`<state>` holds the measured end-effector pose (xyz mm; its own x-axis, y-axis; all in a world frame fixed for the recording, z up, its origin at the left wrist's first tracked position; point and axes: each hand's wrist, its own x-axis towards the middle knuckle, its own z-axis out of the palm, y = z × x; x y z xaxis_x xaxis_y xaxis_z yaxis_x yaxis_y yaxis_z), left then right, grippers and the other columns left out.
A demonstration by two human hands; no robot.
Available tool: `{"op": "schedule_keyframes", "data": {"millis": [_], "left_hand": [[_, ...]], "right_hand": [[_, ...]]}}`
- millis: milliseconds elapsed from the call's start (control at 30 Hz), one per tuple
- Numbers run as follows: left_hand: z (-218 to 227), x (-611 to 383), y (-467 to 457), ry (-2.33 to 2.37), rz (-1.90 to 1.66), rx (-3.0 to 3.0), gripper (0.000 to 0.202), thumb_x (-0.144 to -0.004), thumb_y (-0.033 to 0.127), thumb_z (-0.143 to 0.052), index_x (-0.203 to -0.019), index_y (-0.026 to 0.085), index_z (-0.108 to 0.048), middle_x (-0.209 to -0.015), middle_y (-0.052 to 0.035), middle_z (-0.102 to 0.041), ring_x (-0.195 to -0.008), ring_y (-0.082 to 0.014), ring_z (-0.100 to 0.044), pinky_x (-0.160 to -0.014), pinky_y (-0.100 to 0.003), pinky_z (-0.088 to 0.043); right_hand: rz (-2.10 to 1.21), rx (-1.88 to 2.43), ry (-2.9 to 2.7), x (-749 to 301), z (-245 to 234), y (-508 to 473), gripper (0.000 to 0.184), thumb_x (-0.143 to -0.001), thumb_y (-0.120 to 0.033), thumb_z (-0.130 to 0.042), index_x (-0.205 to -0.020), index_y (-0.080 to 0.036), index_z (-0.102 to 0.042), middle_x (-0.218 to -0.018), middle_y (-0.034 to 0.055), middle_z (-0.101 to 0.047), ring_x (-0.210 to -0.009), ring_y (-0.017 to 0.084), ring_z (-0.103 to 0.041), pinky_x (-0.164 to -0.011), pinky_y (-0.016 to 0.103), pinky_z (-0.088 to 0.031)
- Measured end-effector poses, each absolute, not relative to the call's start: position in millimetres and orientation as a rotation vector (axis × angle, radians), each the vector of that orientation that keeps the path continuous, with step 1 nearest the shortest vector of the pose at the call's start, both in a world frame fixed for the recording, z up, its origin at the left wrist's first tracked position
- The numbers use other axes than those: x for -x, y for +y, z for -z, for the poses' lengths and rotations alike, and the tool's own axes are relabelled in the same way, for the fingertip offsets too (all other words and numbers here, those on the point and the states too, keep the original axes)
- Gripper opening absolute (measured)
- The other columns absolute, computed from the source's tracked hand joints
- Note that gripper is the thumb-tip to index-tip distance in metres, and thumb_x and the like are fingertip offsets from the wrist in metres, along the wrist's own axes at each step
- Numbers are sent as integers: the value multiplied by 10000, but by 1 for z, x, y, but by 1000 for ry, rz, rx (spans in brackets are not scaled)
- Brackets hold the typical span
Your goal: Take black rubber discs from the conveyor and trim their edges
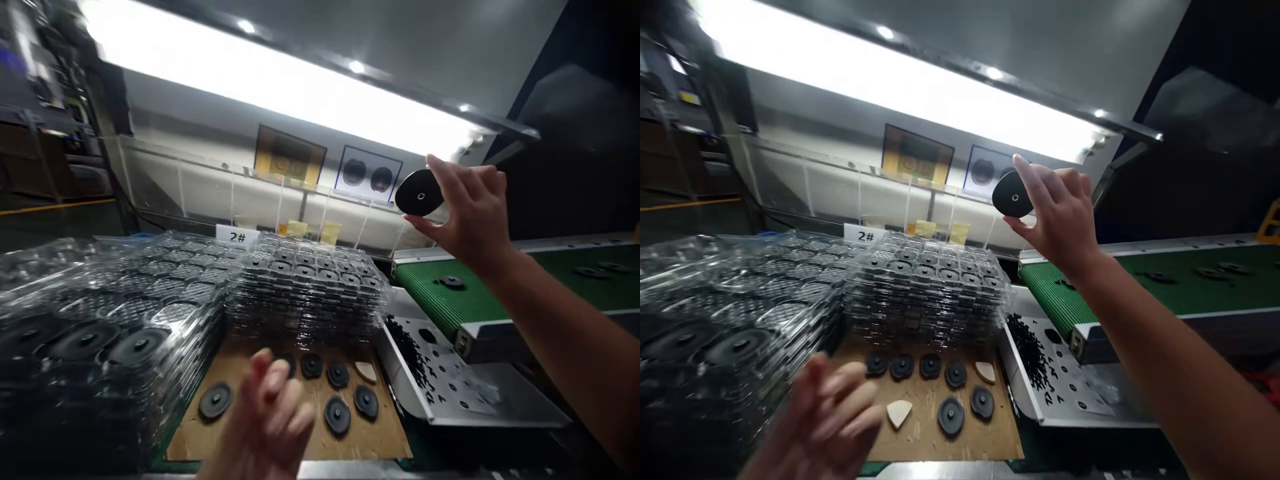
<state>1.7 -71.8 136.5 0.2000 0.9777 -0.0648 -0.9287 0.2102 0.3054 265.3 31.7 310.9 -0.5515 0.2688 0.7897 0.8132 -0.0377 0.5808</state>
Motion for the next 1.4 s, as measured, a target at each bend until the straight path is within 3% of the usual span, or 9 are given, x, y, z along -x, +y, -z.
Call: {"op": "schedule_keyframes", "data": {"millis": [133, 567, 800, 900, 1033, 1133, 1200, 1267, 1400], "left_hand": [[-153, -20, -87, 245, -1248, -101, 292, -569, 235, -838, -832, 213, -714, -666, 59, -540, -471, -11, -432, -471, -158, -428], [-149, -27, -106, 243, -1222, -138, 259, -638, 212, -795, -881, 178, -710, -694, 54, -553, -483, -10, -419, -491, -153, -436], [-133, -30, -90, 226, -1241, -237, 295, -503, 293, -849, -620, 163, -611, -711, 49, -549, -494, -25, -410, -530, -182, -406], [-120, -23, -77, 221, -1207, -270, 320, -502, 324, -836, -569, 152, -576, -640, 59, -514, -441, -20, -355, -492, -187, -358], [-85, -9, -56, 310, -1163, -349, 468, -745, 505, -622, -452, 145, -569, -551, 8, -528, -444, -60, -432, -502, -219, -394], [-51, -2, -45, 623, -1172, -524, 375, -625, 486, -743, -882, 214, -711, -968, -74, -673, -758, -173, -615, -709, -298, -491], [-31, -1, -43, 759, -1140, -556, 657, -526, 427, -825, -1137, 291, -626, -1269, -109, -572, -1019, -275, -589, -862, -380, -471], [-17, -1, -42, 815, -1099, -516, 755, -487, 408, -847, -1192, 322, -590, -1363, -111, -506, -1130, -316, -544, -934, -401, -435], [-5, -2, -36, 900, -998, -386, 751, -435, 424, -858, -1137, 283, -633, -1281, -117, -576, -1117, -320, -564, -956, -396, -439]], "right_hand": [[1551, 1069, -1820, -253, -318, 12, 657, -819, -406, -614, -1374, -136, -388, -1220, 129, -609, -1006, 284, -519, -887, 404, -380], [1540, 1052, -1824, -256, -308, -17, 647, -809, -442, -616, -1358, -162, -418, -1187, 118, -631, -998, 290, -541, -863, 407, -372], [1482, 974, -1942, -254, -274, 7, 645, -814, -438, -620, -1347, -143, -408, -1162, 144, -627, -968, 304, -553, -840, 441, -410], [1207, 1020, -2019, -247, -240, 18, 701, -789, -453, -644, -1370, -166, -377, -1119, 138, -637, -923, 311, -551, -809, 477, -436], [467, 1076, -2153, -228, -173, 14, 772, -783, -417, -662, -1429, -280, -263, -1155, 80, -623, -932, 273, -557, -828, 446, -477], [-150, 1088, -2217, -209, -113, -1, 795, -779, -437, -664, -1432, -323, -225, -1181, 65, -607, -976, 245, -577, -835, 387, -500], [-413, 1093, -2193, -197, -77, -11, 826, -756, -484, -674, -1426, -320, -221, -1157, 69, -613, -968, 237, -592, -812, 360, -513], [-572, 1091, -2140, -184, -47, -18, 826, -744, -554, -651, -1414, -316, -231, -1124, 71, -623, -937, 231, -610, -789, 345, -522], [-770, 1141, -2009, -162, -13, -19, 821, -742, -651, -569, -1410, -327, -216, -1140, 80, -626, -946, 241, -628, -765, 344, -536]]}}
